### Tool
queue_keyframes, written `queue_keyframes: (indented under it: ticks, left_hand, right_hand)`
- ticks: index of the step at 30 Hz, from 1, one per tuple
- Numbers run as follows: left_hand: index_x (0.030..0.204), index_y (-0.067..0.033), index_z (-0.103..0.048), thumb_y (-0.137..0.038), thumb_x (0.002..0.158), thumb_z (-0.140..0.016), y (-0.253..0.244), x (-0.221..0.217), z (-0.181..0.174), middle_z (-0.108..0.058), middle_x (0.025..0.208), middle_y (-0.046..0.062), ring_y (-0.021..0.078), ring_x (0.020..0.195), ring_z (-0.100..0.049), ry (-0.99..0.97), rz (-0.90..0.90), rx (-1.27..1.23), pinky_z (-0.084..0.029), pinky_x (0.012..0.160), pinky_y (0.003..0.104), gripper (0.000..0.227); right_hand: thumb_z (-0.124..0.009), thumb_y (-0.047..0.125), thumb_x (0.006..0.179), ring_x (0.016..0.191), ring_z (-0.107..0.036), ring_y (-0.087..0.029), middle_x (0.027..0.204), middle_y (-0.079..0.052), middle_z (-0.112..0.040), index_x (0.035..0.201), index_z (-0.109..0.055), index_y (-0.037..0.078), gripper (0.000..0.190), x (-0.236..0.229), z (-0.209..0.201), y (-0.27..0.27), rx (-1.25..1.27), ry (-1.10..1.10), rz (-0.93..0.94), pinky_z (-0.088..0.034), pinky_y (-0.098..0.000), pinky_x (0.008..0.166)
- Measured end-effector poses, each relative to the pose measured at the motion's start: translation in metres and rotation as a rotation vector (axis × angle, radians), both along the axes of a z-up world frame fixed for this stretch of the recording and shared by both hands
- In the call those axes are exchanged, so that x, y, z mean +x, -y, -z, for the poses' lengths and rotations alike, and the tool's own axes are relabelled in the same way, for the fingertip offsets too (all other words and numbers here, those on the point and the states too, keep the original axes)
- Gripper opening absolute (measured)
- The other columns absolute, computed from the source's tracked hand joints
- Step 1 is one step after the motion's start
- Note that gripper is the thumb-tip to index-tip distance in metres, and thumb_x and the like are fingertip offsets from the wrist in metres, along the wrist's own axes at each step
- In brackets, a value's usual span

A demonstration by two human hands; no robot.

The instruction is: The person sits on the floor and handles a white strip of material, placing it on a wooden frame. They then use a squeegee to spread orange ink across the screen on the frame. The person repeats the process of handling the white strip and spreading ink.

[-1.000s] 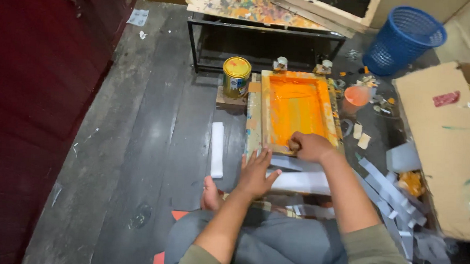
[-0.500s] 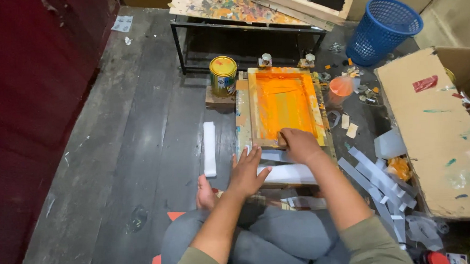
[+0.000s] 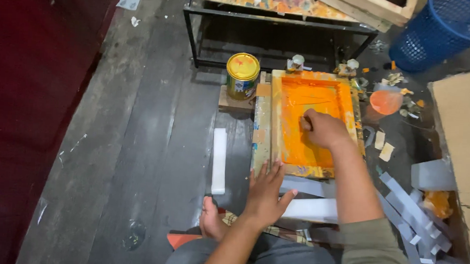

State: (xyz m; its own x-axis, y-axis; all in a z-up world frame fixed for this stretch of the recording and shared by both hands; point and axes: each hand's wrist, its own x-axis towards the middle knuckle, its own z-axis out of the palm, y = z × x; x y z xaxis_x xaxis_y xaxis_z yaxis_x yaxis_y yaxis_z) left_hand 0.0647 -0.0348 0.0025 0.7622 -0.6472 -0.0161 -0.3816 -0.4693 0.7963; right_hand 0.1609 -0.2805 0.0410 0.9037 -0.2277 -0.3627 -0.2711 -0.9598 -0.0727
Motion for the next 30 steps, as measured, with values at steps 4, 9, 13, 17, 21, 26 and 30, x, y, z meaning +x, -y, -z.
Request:
queue_keyframes:
  ticks: [4, 9, 13, 17, 21, 26, 30]
  left_hand:
    - [0.148, 0.0033, -0.044, -0.04, 0.097, -0.057, 0.007, -0.003, 0.026, -0.037, 0.16, 0.021, 0.045, 0.15, -0.023, 0.123, -0.07, -0.037, -0.01, 0.116, 0.066, 0.068]
    - [0.154, -0.0012, -0.04, -0.041, 0.097, -0.062, 0.001, -0.006, 0.025, -0.037, 0.161, 0.021, 0.0483, 0.148, -0.031, 0.041, -0.009, 0.039, -0.011, 0.116, 0.075, 0.072]
    - [0.152, -0.0024, -0.043, -0.038, 0.098, -0.063, -0.01, -0.015, 0.016, -0.041, 0.16, 0.018, 0.046, 0.147, -0.033, 0.119, -0.025, 0.036, -0.014, 0.118, 0.073, 0.068]
    - [0.153, -0.002, -0.042, -0.045, 0.101, -0.056, -0.019, -0.028, 0.009, -0.038, 0.162, 0.016, 0.0416, 0.152, -0.027, 0.092, 0.0, 0.102, -0.01, 0.121, 0.069, 0.069]
    - [0.153, -0.0027, -0.043, -0.048, 0.102, -0.054, -0.022, -0.039, 0.014, -0.037, 0.163, 0.016, 0.0399, 0.154, -0.024, 0.101, -0.005, 0.109, -0.007, 0.122, 0.068, 0.07]
    - [0.156, -0.0033, -0.039, -0.049, 0.103, -0.051, -0.025, -0.044, 0.0, -0.031, 0.166, 0.015, 0.0383, 0.155, -0.02, 0.087, 0.001, 0.156, -0.004, 0.123, 0.065, 0.071]
    - [0.157, -0.0024, -0.035, -0.047, 0.104, -0.05, -0.024, -0.043, -0.009, -0.028, 0.167, 0.016, 0.0382, 0.156, -0.017, 0.032, 0.015, 0.171, -0.003, 0.124, 0.064, 0.071]
  right_hand:
    - [-0.064, 0.02, 0.082, 0.094, -0.066, -0.037, 0.108, -0.009, -0.071, 0.11, -0.065, 0.014, 0.029, -0.007, 0.068, 0.002, -0.112, 0.55, -0.09, -0.052, -0.0468, 0.079]
    - [-0.075, 0.016, 0.076, 0.134, -0.056, -0.031, 0.135, -0.011, -0.063, 0.144, -0.053, 0.015, 0.072, -0.042, 0.052, -0.006, 0.014, 0.088, -0.068, -0.043, -0.0499, 0.113]
    - [-0.072, 0.024, 0.079, 0.13, -0.06, -0.034, 0.134, -0.012, -0.068, 0.138, -0.06, 0.018, 0.061, -0.082, 0.015, -0.017, 0.048, -0.065, -0.046, -0.046, -0.0521, 0.11]
    - [-0.064, 0.009, 0.08, 0.125, -0.063, -0.034, 0.124, -0.013, -0.071, 0.128, -0.062, 0.017, 0.048, -0.119, 0.017, -0.032, 0.066, 0.064, -0.072, -0.047, -0.0469, 0.108]
    - [-0.07, 0.01, 0.083, 0.153, -0.032, -0.029, 0.16, -0.014, -0.042, 0.158, -0.038, 0.017, 0.082, -0.146, 0.041, -0.038, -0.016, 0.175, -0.097, -0.017, -0.0483, 0.127]
    - [-0.07, 0.015, 0.086, 0.154, -0.029, -0.03, 0.161, -0.014, -0.038, 0.158, -0.036, 0.015, 0.08, -0.165, 0.045, -0.052, -0.094, 0.236, -0.093, -0.016, -0.0492, 0.127]
    - [-0.063, 0.017, 0.086, 0.147, -0.041, -0.03, 0.155, -0.015, -0.048, 0.155, -0.043, 0.015, 0.073, -0.158, 0.037, -0.042, -0.085, 0.213, -0.144, -0.026, -0.0477, 0.122]
